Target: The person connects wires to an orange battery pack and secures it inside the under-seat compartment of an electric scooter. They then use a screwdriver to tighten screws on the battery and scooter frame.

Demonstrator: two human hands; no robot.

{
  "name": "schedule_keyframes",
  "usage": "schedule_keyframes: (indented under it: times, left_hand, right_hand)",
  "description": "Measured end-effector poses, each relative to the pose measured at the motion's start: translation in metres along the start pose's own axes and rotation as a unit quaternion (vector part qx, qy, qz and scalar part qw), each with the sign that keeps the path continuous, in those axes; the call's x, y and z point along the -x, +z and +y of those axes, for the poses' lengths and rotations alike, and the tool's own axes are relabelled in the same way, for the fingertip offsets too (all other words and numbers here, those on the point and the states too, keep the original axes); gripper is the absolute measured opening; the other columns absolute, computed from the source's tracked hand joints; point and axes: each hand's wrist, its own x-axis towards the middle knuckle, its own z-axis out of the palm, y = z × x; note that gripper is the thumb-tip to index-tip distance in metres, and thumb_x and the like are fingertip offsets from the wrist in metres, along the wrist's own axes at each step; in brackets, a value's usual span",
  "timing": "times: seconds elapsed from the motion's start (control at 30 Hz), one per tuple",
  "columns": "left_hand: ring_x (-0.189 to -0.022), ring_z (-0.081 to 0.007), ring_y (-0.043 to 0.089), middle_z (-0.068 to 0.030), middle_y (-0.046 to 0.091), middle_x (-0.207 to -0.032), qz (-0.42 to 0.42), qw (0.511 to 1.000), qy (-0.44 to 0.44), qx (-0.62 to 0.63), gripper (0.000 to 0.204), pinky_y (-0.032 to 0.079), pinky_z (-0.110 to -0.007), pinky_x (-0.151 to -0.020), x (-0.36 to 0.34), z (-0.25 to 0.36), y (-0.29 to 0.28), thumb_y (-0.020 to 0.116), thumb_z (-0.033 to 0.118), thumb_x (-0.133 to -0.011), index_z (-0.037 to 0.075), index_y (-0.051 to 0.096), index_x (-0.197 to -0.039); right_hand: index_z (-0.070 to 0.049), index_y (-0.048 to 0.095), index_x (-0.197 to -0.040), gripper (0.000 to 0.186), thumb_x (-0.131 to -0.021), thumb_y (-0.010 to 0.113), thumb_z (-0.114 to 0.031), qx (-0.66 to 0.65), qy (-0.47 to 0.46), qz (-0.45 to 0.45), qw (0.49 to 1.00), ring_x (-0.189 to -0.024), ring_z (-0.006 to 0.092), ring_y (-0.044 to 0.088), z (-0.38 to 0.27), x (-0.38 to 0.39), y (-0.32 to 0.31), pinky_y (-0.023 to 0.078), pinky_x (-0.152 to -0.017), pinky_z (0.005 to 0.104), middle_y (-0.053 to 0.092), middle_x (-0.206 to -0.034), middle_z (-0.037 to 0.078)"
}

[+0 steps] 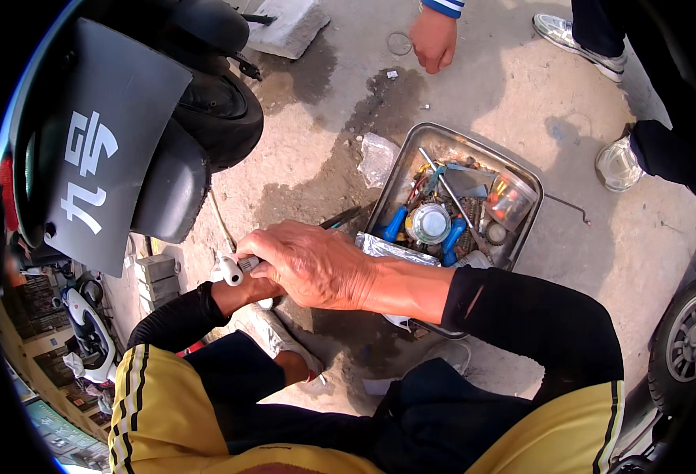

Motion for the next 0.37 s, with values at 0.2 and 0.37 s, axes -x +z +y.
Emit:
schedule_keyframes:
  times: [0.2, 0.37]
  left_hand:
    - [-0.124, -0.0347, 0.057, -0.0199, 0.055, -0.132, 0.095, 0.99, -0.089, -0.058, 0.049, 0.05, -0.046, -0.102, 0.016, -0.066, -0.028, 0.069, 0.032, -0.093, 0.002, 0.054, -0.128]
    - [-0.136, -0.0359, 0.049, -0.0182, 0.046, -0.148, 0.027, 0.991, -0.128, 0.032, 0.078, 0.044, -0.046, -0.111, -0.007, -0.056, -0.018, 0.069, 0.049, -0.094, 0.005, 0.035, -0.148]
  right_hand:
    - [-0.001, 0.049, -0.12, 0.021, -0.106, 0.05, -0.016, 0.087, 0.215, 0.256, 0.938, -0.087, 0.0301, 0.07, 0.041, -0.024, -0.066, 0.052, -0.077, 0.0421, 0.07, -0.091, 0.014]
    - [0.001, 0.049, -0.127, 0.025, -0.108, 0.044, -0.015, -0.052, 0.213, 0.392, 0.893, -0.095, 0.0221, 0.07, 0.075, -0.042, -0.109, 0.053, -0.089, 0.0366, 0.073, -0.1, 0.012]
